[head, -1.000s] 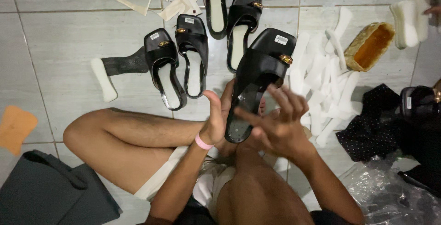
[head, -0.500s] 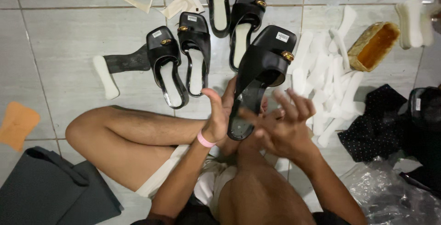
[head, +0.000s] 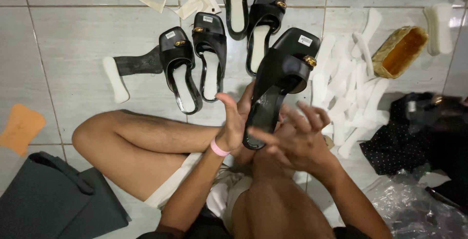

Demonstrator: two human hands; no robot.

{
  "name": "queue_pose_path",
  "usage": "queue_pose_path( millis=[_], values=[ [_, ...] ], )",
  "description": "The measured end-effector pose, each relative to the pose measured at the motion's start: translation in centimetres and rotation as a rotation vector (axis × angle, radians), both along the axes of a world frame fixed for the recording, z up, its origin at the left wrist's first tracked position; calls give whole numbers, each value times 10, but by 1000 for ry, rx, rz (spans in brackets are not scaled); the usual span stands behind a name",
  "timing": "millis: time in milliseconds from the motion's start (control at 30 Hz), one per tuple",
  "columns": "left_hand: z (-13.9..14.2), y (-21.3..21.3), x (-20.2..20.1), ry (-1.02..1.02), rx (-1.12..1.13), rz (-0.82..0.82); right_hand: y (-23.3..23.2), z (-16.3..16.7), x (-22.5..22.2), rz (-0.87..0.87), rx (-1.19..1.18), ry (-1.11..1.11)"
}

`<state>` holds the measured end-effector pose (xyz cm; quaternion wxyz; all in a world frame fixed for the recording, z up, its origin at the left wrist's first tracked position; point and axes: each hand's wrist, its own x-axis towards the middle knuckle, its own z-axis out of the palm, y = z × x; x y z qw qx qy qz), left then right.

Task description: The person sits on the floor and assembles black slide sandals by inserting white foam insoles into the shoe uppers. They handle multiple pairs, picking up insoles and shoes, aligning them, and pressing the insoles into place.

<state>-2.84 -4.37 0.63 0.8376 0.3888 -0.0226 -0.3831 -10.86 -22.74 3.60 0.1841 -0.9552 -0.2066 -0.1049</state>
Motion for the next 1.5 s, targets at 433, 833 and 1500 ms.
queue_pose_path(
  millis=[433, 833, 1500],
  values=[
    [1, 1, 0, -43, 40, 8, 1, 0, -2, 42, -67, -55],
    [5, 1, 2, -30, 49, -2, -3, -3, 8, -56, -16, -72],
    [5, 4, 5, -42, -18, -59, -5, -2, -4, -9, -20, 41]
  ],
)
